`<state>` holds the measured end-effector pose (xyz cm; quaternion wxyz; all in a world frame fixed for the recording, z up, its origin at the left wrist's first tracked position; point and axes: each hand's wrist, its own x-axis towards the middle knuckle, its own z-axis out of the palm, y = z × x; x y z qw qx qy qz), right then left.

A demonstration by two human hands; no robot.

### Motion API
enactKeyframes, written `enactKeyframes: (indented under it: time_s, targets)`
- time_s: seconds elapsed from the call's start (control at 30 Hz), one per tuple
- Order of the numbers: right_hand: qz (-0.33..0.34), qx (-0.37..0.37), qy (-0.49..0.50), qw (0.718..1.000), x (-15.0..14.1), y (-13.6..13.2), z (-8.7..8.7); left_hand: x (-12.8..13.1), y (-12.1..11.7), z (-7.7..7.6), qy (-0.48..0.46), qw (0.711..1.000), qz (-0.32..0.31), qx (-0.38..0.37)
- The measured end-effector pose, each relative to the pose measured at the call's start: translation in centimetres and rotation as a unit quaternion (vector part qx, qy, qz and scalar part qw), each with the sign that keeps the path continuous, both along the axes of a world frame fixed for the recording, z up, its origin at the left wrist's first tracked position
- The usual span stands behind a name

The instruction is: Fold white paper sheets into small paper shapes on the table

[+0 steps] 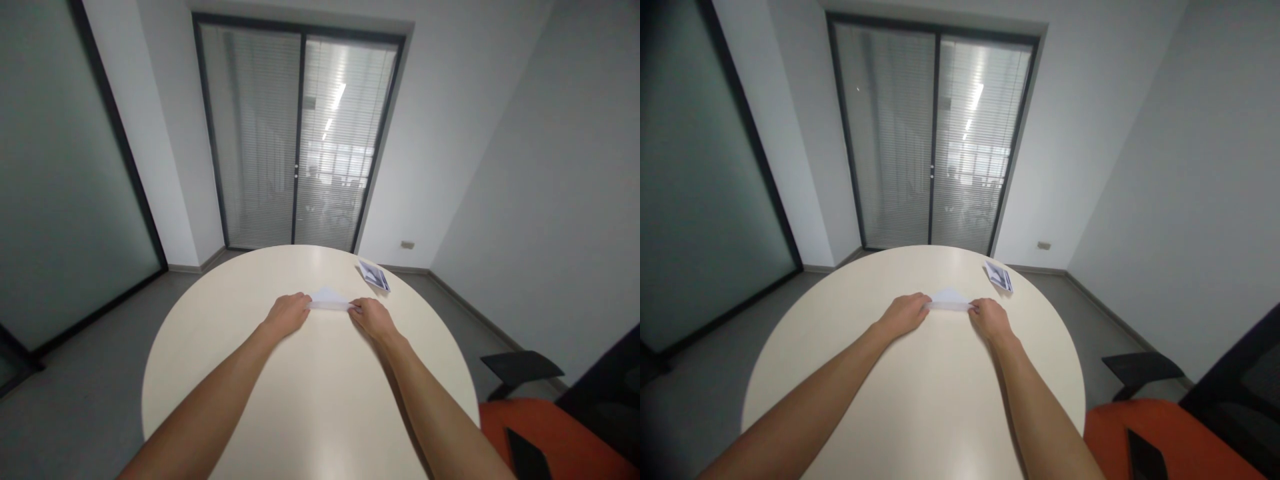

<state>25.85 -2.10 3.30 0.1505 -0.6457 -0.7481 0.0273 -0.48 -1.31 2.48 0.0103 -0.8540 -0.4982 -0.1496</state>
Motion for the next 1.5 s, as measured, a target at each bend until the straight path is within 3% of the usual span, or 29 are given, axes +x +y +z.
enactKeyframes:
  time_s: [0.4,0.87,1.23,1.37,1.5]
  targets:
    - [-0.013,0.017,0.08,0.997,0.8,0.8,-1.0,-0.7,1.3,-1.2,-0.13,0.991,0.028,-0.024]
    - [-0.011,0.033,0.098,0.995,1.2,1.5,-2.1,-0.6,1.6,-2.4,-0.136,0.991,0.018,-0.007]
    - [-0.019,0.025,0.099,0.995,1.3,1.4,-2.1,-0.4,0.7,-1.3,-0.102,0.994,0.05,0.006]
    - [-0.023,0.021,0.089,0.996,1.3,1.4,-2.2,-0.5,0.7,-1.3,-0.066,0.997,0.016,0.041]
    - [-0.012,0.02,0.077,0.997,1.4,1.5,-2.2,-0.5,0.8,-1.2,-0.032,0.998,-0.048,0.021]
